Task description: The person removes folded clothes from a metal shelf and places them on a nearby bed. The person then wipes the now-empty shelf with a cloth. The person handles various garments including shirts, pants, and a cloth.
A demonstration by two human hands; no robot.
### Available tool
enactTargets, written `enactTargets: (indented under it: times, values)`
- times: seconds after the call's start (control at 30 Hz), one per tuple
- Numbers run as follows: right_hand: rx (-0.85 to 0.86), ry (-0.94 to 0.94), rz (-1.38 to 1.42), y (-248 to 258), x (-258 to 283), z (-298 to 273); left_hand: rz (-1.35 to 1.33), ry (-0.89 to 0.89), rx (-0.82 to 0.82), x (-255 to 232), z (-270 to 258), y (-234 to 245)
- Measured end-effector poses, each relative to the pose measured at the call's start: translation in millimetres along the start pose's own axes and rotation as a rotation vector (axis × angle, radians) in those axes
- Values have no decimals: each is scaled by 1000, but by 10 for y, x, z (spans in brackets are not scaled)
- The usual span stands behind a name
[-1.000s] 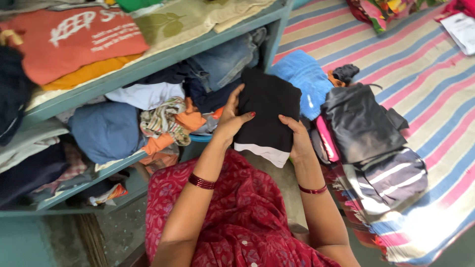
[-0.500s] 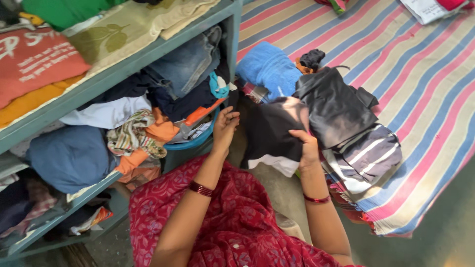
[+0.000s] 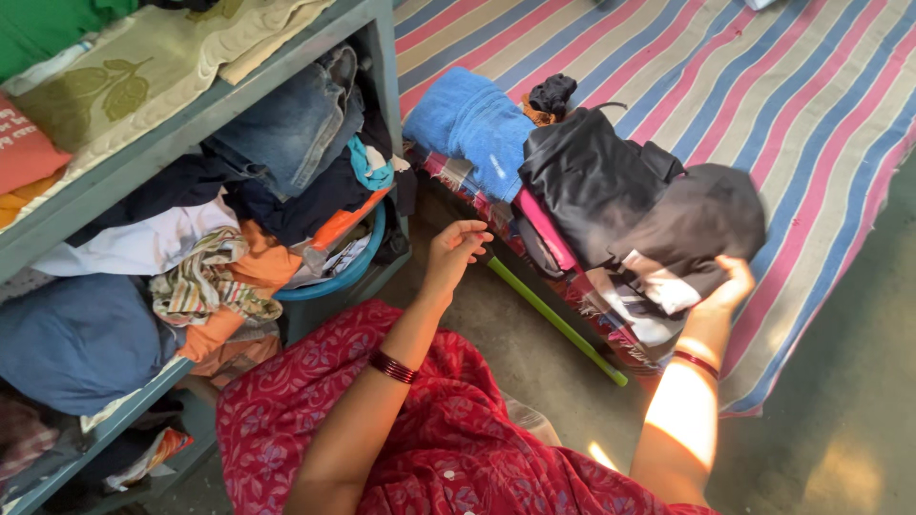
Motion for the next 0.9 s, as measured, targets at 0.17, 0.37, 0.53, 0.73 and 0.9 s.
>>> enactTargets:
  times: [0.17,0.37,0.53,0.73,0.9]
  values:
    - [-14,-37,-46,585,-330,401,27,41,28,100,-12,-83]
    - [-736,597,-1094,421,102,40,54,48,12,160,-12,-36]
    - [-447,1058,-1374,-406,-85,-279,33,40,4,166,-11,-44]
    - [-289,1188,-1759,-648,-734,48,36,21,-15,20,-107,23]
    - [-289,1114,-1522,-925,-786,-179,39,8,-56,-191,-203,234]
Point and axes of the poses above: each hand's wrist, its own z-axis towards the middle knuckle, its own y-axis out of the back of the hand, x = y × z, the point moved 7 cm from there along z, towards the middle knuckle, and after that the axes turned 8 degrees about -y, right-handed, at the moved point
